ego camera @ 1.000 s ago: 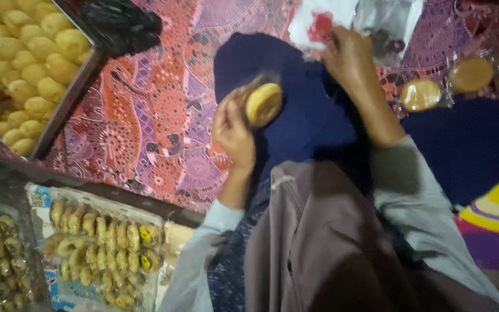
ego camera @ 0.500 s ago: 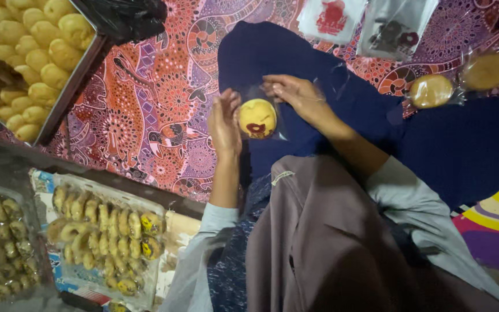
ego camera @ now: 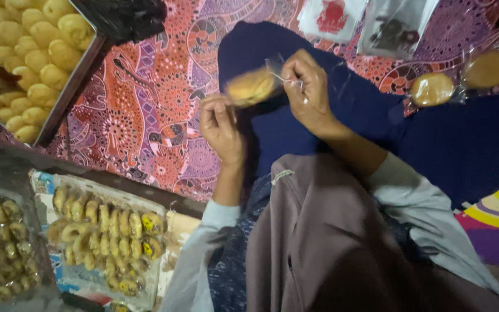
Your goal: The person sits on the floor and repeatedly picks round buns from a tray, places each into a clear plastic bag, and seals the bag. The packaged buns are set aside on the floor.
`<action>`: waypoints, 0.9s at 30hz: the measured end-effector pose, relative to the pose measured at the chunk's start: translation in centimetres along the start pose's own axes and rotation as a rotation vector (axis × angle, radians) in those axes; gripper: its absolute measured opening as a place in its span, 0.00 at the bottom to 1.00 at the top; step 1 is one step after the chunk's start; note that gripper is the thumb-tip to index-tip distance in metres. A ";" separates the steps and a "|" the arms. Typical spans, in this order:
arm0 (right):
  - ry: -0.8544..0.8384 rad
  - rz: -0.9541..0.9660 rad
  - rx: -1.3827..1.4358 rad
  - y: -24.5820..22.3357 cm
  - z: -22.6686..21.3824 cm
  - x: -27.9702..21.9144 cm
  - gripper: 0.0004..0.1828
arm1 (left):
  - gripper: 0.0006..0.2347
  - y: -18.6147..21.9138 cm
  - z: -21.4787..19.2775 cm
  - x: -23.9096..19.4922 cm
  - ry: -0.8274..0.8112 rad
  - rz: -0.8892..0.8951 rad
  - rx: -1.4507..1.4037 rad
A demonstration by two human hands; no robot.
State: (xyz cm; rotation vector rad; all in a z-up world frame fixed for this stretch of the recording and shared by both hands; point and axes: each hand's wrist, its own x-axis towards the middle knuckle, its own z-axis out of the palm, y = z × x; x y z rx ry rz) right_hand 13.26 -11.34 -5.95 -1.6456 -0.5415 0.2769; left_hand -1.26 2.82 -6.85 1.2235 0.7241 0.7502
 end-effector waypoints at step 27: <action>0.327 0.283 -0.806 10.0 -31.4 -6.6 0.25 | 0.11 -28.6 33.4 4.0 -1.191 0.503 1.030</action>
